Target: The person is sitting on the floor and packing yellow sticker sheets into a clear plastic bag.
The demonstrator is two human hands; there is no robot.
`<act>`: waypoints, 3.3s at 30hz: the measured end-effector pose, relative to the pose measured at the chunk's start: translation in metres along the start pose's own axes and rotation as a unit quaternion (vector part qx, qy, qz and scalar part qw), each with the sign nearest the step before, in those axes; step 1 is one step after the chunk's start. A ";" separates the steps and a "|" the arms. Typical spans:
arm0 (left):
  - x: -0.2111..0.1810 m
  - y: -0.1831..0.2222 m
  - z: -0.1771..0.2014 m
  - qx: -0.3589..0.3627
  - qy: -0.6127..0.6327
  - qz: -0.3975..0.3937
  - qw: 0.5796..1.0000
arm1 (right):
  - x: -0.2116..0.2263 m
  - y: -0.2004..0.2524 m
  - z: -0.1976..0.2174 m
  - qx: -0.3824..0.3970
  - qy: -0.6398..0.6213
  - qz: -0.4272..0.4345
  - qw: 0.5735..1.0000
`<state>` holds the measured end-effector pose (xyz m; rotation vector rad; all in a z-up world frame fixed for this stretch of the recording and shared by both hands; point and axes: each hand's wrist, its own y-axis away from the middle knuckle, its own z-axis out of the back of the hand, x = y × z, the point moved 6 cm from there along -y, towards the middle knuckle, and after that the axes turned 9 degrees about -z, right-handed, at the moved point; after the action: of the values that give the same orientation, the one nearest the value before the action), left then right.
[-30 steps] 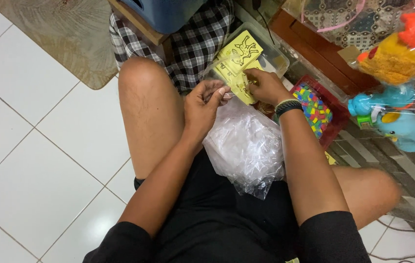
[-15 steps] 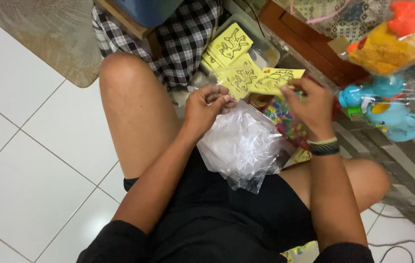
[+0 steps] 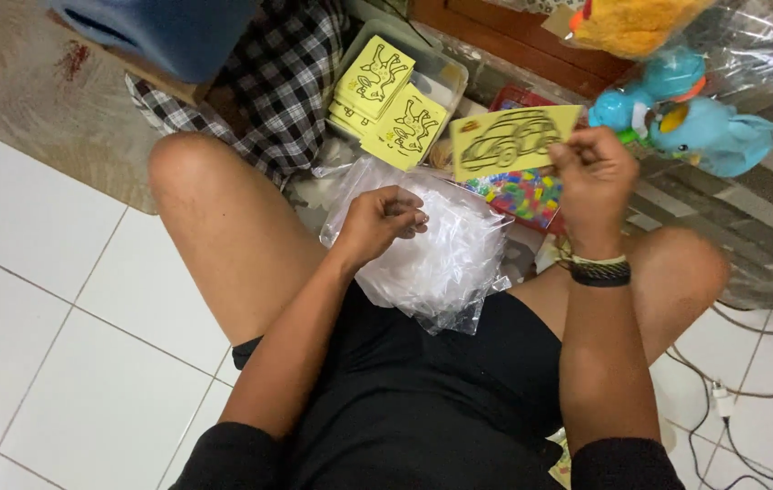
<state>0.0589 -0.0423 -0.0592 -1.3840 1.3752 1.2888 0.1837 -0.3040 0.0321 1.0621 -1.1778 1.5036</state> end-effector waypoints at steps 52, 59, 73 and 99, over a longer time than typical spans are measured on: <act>-0.013 -0.003 0.019 -0.072 -0.121 -0.032 0.990 | -0.108 -0.023 -0.011 0.006 0.376 -0.136 0.917; -0.014 -0.002 0.026 -0.099 -0.063 -0.033 0.993 | -0.205 -0.026 -0.018 0.101 0.564 -0.196 0.796; -0.025 0.004 0.017 -0.085 -0.210 -0.102 0.969 | -0.050 -0.015 0.029 -0.033 0.409 -0.100 0.906; -0.019 0.006 -0.004 0.033 -0.227 -0.123 0.966 | 0.041 0.029 -0.080 0.217 0.090 0.115 0.965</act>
<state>0.0555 -0.0434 -0.0387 -1.0852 0.8979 1.2794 0.1404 -0.2227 0.0532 1.0666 -0.8851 2.0597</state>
